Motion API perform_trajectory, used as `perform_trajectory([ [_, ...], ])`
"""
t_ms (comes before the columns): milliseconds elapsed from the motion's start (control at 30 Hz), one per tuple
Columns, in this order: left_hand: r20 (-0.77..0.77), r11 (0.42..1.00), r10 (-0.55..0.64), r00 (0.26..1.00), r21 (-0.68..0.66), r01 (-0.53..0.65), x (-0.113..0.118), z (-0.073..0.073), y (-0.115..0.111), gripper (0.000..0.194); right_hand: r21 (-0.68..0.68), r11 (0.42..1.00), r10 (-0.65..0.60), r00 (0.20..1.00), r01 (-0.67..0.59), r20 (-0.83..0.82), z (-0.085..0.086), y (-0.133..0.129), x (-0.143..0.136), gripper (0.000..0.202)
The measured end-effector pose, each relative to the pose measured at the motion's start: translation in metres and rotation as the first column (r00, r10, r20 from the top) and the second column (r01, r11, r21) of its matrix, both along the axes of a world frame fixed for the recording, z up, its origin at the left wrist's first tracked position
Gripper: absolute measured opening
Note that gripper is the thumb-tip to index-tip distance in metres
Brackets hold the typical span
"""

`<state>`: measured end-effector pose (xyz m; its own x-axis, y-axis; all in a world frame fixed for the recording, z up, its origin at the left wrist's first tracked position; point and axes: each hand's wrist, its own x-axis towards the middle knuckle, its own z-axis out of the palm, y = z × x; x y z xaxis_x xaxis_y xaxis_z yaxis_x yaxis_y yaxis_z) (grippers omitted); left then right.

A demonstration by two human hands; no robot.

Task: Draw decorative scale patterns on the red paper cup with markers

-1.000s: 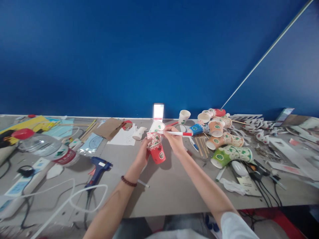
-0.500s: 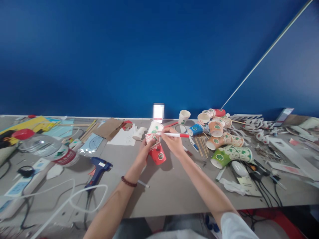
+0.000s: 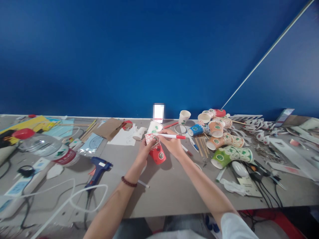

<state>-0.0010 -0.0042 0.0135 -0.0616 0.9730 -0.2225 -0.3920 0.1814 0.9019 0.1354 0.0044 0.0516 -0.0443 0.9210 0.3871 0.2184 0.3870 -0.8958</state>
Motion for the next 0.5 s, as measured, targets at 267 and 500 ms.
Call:
perform_trajectory([
  [267, -0.006, 1.0, 0.001, 1.0, 0.013, -0.001, 0.0001, -0.0019, 0.0005, 0.054, 0.011, 1.0, -0.001, 1.0, 0.0, 0.031, -0.0014, -0.0009, -0.0014, 0.013],
  [500, 0.024, 1.0, 0.009, 1.0, -0.01, -0.009, 0.0004, 0.0014, -0.0014, 0.052, -0.012, 1.0, -0.025, 1.0, 0.025, 0.008, 0.0003, -0.0009, -0.0009, 0.012],
])
